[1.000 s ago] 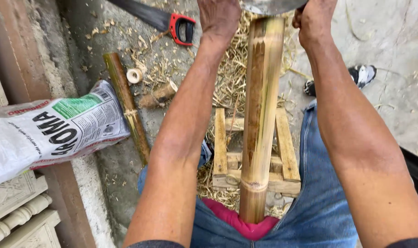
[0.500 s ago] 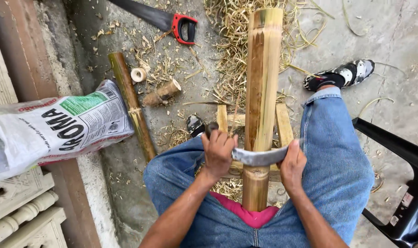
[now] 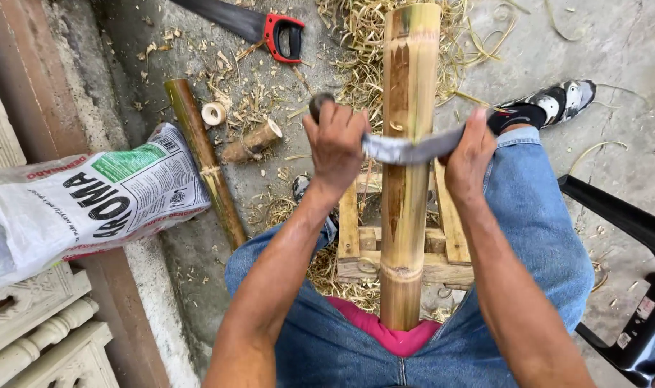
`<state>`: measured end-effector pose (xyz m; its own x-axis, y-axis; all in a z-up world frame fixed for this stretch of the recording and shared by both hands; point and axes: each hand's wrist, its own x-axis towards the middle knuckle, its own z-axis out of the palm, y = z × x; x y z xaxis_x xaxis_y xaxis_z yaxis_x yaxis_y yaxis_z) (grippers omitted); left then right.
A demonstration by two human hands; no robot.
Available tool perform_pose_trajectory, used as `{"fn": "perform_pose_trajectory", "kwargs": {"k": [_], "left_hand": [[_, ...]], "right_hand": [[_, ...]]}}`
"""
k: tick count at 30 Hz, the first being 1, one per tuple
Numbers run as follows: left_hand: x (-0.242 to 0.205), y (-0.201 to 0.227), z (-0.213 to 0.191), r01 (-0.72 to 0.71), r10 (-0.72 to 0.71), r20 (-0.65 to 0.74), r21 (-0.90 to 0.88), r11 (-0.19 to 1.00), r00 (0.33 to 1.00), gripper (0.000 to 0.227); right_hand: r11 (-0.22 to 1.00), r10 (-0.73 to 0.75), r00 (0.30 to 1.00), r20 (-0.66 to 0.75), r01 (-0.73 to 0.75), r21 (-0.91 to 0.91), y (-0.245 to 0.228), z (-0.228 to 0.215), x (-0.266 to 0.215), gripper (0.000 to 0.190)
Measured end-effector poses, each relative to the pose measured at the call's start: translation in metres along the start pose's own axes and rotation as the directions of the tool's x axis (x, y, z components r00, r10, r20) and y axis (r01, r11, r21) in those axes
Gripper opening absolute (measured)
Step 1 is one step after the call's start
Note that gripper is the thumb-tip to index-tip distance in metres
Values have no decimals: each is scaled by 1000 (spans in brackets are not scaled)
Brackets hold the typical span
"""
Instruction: Shave or plane the outer surface of a bamboo stalk using a drawknife.
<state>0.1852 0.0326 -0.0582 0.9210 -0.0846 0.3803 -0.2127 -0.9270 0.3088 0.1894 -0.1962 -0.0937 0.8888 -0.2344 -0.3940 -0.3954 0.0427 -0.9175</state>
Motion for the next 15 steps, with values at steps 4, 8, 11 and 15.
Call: {"fn": "perform_pose_trajectory", "kwargs": {"k": [4, 8, 11, 15], "left_hand": [[74, -27, 30, 22, -20, -44, 25, 999, 999, 21], [135, -56, 58, -28, 34, -113, 51, 998, 993, 18], [144, -53, 55, -46, 55, -124, 75, 996, 991, 17], [119, -27, 16, -1, 3, -57, 22, 1000, 998, 11]], "right_hand": [[991, -11, 1000, 27, 8, 136, -17, 29, 87, 53], [973, -147, 976, 159, 114, 198, -28, 50, 165, 58], [962, -180, 969, 167, 137, 237, -19, 48, 183, 56], [967, -162, 969, 188, 118, 226, -31, 41, 134, 52]]}}
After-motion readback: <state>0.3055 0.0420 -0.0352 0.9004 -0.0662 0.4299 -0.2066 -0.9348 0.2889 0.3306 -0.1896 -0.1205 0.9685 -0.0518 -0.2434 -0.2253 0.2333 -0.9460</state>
